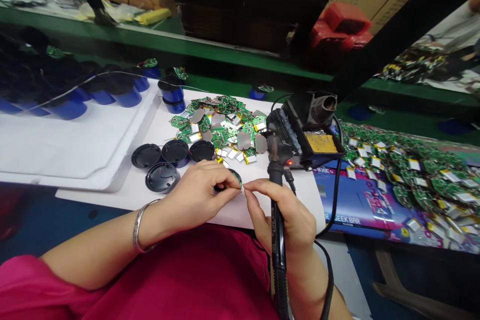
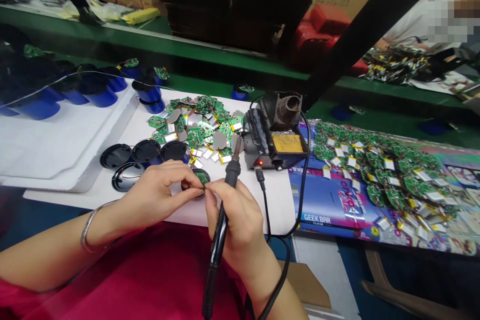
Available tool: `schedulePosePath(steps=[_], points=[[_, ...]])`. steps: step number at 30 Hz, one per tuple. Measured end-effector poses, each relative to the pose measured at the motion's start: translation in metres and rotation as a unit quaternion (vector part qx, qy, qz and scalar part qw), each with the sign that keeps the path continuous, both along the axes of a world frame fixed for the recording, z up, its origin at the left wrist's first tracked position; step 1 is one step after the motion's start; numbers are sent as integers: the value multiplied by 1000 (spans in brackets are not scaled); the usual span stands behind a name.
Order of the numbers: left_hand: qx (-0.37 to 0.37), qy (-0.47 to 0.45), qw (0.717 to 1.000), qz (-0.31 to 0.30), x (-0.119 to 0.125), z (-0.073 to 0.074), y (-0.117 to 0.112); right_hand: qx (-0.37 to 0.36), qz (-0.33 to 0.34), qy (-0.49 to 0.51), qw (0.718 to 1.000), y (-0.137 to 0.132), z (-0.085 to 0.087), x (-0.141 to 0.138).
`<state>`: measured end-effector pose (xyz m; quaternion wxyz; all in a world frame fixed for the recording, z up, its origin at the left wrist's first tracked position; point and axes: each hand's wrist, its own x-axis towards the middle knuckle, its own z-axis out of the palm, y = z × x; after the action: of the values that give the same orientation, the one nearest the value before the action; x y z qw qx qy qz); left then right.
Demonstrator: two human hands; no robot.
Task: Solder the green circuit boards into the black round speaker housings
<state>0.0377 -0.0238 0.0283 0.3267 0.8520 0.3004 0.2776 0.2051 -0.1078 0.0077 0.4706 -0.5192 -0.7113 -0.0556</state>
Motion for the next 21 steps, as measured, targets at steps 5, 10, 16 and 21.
schedulePosePath(steps=[5, 10, 16, 21], points=[[4, 20, 1000, -18, -1, 0, 0, -11, -19, -8, 1000, 0, -3, 0], [-3, 30, 999, -14, -2, 1, 1, -11, -35, -16, 999, -1, -1, 4], [-89, 14, 996, 22, -3, 3, 1, -38, -31, 32, 998, -2, 2, 3], [-88, 12, 996, 16, -1, 4, 0, -63, -20, 69, 995, 0, -2, -1]])
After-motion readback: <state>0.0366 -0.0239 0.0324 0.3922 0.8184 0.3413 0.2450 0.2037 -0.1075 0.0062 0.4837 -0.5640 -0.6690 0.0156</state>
